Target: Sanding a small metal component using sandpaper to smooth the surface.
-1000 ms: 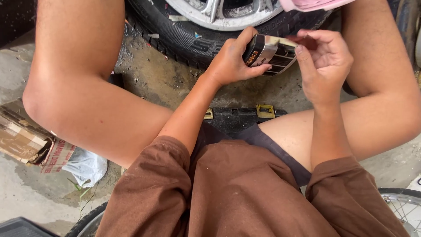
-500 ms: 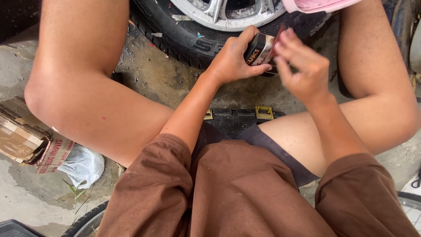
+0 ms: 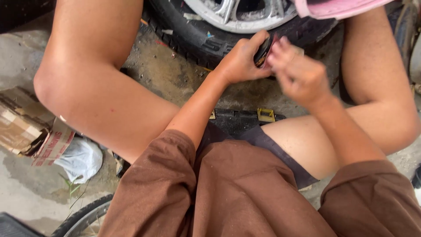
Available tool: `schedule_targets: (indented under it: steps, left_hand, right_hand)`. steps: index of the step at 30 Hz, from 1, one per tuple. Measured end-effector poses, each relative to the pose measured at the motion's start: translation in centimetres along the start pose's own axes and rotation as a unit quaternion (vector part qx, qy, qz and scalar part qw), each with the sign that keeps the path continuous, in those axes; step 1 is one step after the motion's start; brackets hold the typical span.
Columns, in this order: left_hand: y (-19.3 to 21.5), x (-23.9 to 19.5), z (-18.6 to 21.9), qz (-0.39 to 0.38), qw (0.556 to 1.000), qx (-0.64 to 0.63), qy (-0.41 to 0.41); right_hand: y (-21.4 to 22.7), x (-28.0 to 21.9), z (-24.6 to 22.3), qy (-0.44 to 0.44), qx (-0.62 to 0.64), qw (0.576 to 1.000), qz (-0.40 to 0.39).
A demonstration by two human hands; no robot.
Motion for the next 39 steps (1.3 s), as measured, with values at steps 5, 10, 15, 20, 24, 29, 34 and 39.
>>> schedule_targets:
  steps: [5,10,15,20,24,29,34,39]
  left_hand:
    - [0.4,0.7,0.1,-0.006,1.0,0.017,-0.013]
    - [0.1,0.5,-0.1,-0.015,0.999,0.025,-0.013]
    - [0.3,0.0,0.3,-0.001,0.999,0.033,-0.028]
    - [1.1,0.0,2.7,-0.029,0.999,-0.007,0.013]
    - [0.6,1.2,4.1,-0.046,0.997,-0.02,0.051]
    - [2.9,0.8,3.6,-0.018,1.0,0.02,-0.002]
    - [1.9,0.0,3.5,0.025,0.996,0.08,-0.03]
    - [0.4,-1.8,4.6,-0.072,0.997,0.009,0.03]
  right_hand:
    - [1.0,0.7,0.8,-0.029,0.048,0.998,0.022]
    - [1.1,-0.1,1.5,-0.044,0.035,0.998,0.025]
    - [1.7,-1.0,3.9,-0.119,0.078,0.987,0.075]
    - [1.4,-4.8,7.0,-0.255,0.348,0.891,0.142]
    - [0.1,-4.6,6.5,-0.295,0.411,0.847,0.162]
    - [-0.4,-3.7,4.4,-0.302,0.472,0.807,0.186]
    - [-3.0,-4.2,3.8,-0.349,0.574,0.704,0.233]
    - [-4.5,-3.5,3.7,-0.342,0.614,0.674,0.229]
Point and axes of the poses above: each hand's wrist, its own x-axis towards the middle knuckle, its own y-axis out of the back of the hand, z = x × y, the point moved 4 cm from there along x, towards the middle knuckle, and after that the axes turned 5 degrees about -z, right-handed, at the moved point
